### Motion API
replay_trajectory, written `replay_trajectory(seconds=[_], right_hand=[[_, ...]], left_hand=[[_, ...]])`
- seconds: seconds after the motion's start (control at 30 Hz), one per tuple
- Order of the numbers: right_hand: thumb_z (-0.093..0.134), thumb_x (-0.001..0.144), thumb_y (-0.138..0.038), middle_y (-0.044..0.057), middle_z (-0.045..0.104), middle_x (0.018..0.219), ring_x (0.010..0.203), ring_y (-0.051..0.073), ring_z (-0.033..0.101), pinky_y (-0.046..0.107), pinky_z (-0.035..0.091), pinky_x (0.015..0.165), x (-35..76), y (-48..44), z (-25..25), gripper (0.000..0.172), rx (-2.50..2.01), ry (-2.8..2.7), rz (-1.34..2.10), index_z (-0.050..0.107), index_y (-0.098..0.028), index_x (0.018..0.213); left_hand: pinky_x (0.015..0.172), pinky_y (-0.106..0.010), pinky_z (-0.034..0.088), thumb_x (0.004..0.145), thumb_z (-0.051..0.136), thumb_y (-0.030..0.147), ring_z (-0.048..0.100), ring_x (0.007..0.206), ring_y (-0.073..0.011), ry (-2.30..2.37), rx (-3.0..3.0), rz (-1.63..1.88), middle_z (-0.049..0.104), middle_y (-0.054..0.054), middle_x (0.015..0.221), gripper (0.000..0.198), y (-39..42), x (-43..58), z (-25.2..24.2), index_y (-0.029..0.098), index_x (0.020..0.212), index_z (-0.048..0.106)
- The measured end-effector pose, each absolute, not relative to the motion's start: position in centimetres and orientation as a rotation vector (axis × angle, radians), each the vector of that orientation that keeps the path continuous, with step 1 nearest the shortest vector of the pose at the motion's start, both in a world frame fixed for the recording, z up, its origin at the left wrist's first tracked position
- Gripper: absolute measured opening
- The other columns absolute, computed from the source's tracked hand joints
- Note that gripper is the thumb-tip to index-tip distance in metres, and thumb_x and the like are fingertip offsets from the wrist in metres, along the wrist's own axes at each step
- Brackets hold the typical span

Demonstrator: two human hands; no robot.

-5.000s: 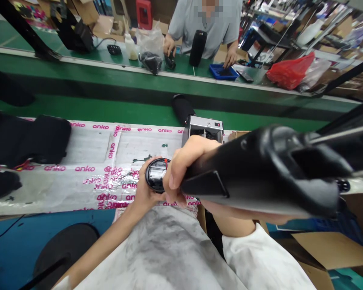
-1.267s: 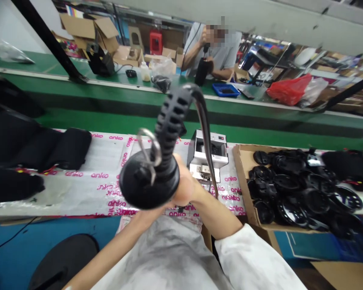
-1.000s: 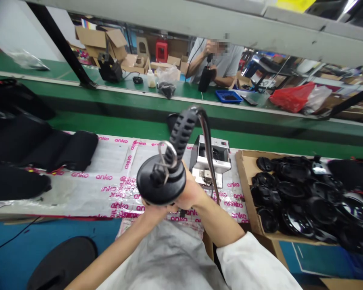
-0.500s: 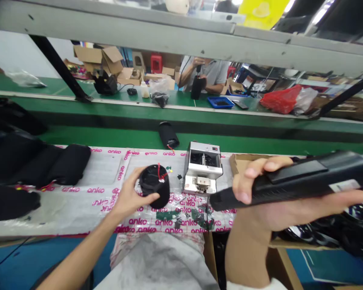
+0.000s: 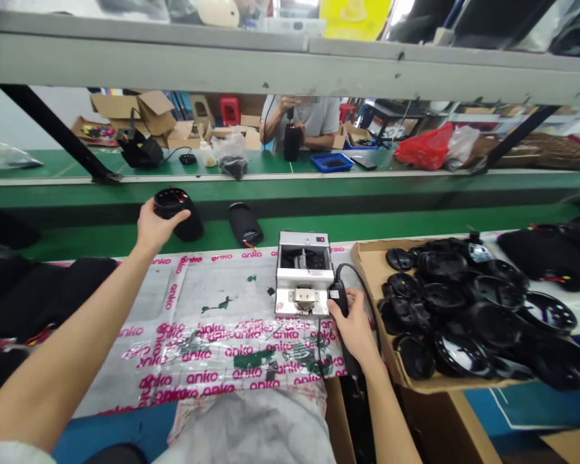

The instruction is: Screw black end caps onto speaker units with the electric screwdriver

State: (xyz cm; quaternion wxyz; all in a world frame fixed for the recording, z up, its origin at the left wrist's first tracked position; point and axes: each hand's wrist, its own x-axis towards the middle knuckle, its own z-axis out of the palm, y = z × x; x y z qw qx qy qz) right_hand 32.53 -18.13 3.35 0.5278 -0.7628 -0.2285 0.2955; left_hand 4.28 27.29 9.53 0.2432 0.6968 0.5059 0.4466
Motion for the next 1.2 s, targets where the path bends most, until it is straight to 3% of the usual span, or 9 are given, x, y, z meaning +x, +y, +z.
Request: replay_trajectory(seconds=[0.1, 0.23, 0.3, 0.4, 0.6, 0.77, 0.93, 1.07, 1.2], right_hand=[[0.07, 0.092, -0.064, 0.006, 0.079, 0.096, 0.056, 0.024, 0.07, 0.039, 0.058, 0.053, 33.2, -17.5, 2.3, 0.053, -1.868, -0.609, 0.632, 0.045, -0.026, 0.12], [0.06, 0.101, -0.056, 0.016, 0.077, 0.123, 0.112, 0.029, 0.077, 0.046, 0.062, 0.1, 34.1, -16.7, 1.6, 0.044, -1.961, -0.704, 0.479, 0.055, -0.019, 0.124], [0.063, 0.103, -0.051, 0.014, 0.076, 0.12, 0.115, 0.028, 0.074, 0.049, 0.057, 0.109, 34.3, -16.3, 1.6, 0.039, -2.05, -0.764, 0.433, 0.064, -0.016, 0.121], [0.069, 0.104, -0.043, 0.009, 0.076, 0.113, 0.11, 0.025, 0.073, 0.051, 0.057, 0.109, 34.2, -15.8, 2.4, 0.031, -2.188, -0.847, 0.399, 0.072, -0.014, 0.117], [0.063, 0.106, -0.027, 0.012, 0.081, 0.119, 0.11, 0.024, 0.078, 0.04, 0.059, 0.106, 34.0, -17.5, 7.0, 0.033, -2.308, -0.939, 0.349, 0.074, -0.017, 0.135], [0.057, 0.104, -0.031, 0.014, 0.077, 0.125, 0.113, 0.028, 0.074, 0.042, 0.057, 0.109, 37.3, -22.9, 11.6, 0.032, -2.474, -0.863, 0.076, 0.079, -0.017, 0.122], [0.082, 0.082, -0.032, 0.024, 0.07, 0.12, 0.12, 0.047, 0.063, 0.064, 0.049, 0.112, 39.4, -26.3, 11.1, 0.039, -2.7, -0.846, -0.046, 0.081, -0.01, 0.115], [0.075, 0.084, -0.029, 0.022, 0.069, 0.126, 0.119, 0.045, 0.062, 0.064, 0.049, 0.108, 39.6, -26.4, 9.2, 0.038, -2.716, -0.868, -0.075, 0.079, -0.014, 0.119], [0.072, 0.078, -0.029, 0.019, 0.072, 0.115, 0.11, 0.038, 0.065, 0.054, 0.052, 0.104, 40.4, -25.9, 8.9, 0.025, -2.624, -0.79, -0.111, 0.078, -0.016, 0.099]], left_hand=[[0.12, -0.061, 0.049, 0.069, 0.102, 0.034, 0.065, 0.127, -0.0367, 1.516, 1.803, 1.177, 0.07, -0.012, 0.129, 0.074, 27.9, 3.8, 9.8, 0.008, 0.124, 0.061], [0.132, -0.06, 0.032, 0.069, 0.102, 0.038, 0.047, 0.148, -0.0429, 1.516, 1.977, 1.391, 0.051, -0.024, 0.156, 0.105, 26.1, 3.8, 11.6, 0.001, 0.15, 0.047], [0.132, -0.055, 0.033, 0.087, 0.086, 0.045, 0.047, 0.15, -0.0378, 1.238, 2.336, 1.442, 0.058, -0.015, 0.151, 0.075, 24.9, 4.8, 12.2, 0.008, 0.146, 0.057], [0.123, -0.052, 0.047, 0.106, 0.054, 0.045, 0.064, 0.131, -0.0279, 0.663, 2.715, 0.97, 0.072, -0.004, 0.131, 0.04, 23.6, 8.0, 11.7, 0.019, 0.128, 0.073], [0.126, -0.057, 0.042, 0.09, 0.066, 0.018, 0.042, 0.161, -0.0418, 0.209, 3.086, 0.072, 0.053, -0.015, 0.169, 0.063, 22.6, 14.1, 8.3, 0.021, 0.153, 0.062], [0.12, -0.064, 0.046, 0.102, 0.065, 0.036, 0.057, 0.147, -0.0428, 0.27, 3.108, 0.372, 0.069, -0.012, 0.152, 0.039, 22.1, 14.5, 8.3, 0.021, 0.138, 0.07], [0.105, -0.073, 0.056, 0.05, 0.09, 0.088, 0.073, 0.118, -0.0428, 0.885, 2.762, 0.797, 0.078, -0.01, 0.125, 0.115, 22.4, 12.0, 10.1, 0.017, 0.138, 0.068], [0.099, -0.07, 0.062, 0.024, 0.096, 0.084, 0.077, 0.103, -0.0359, 1.07, 2.379, 1.071, 0.077, -0.009, 0.114, 0.13, 19.0, 8.2, 10.3, 0.014, 0.129, 0.066], [0.104, -0.056, 0.064, 0.05, 0.106, 0.06, 0.078, 0.114, -0.034, 0.602, 2.056, 1.128, 0.074, -0.014, 0.13, 0.103, 11.1, 5.1, 8.6, 0.021, 0.131, 0.055]])
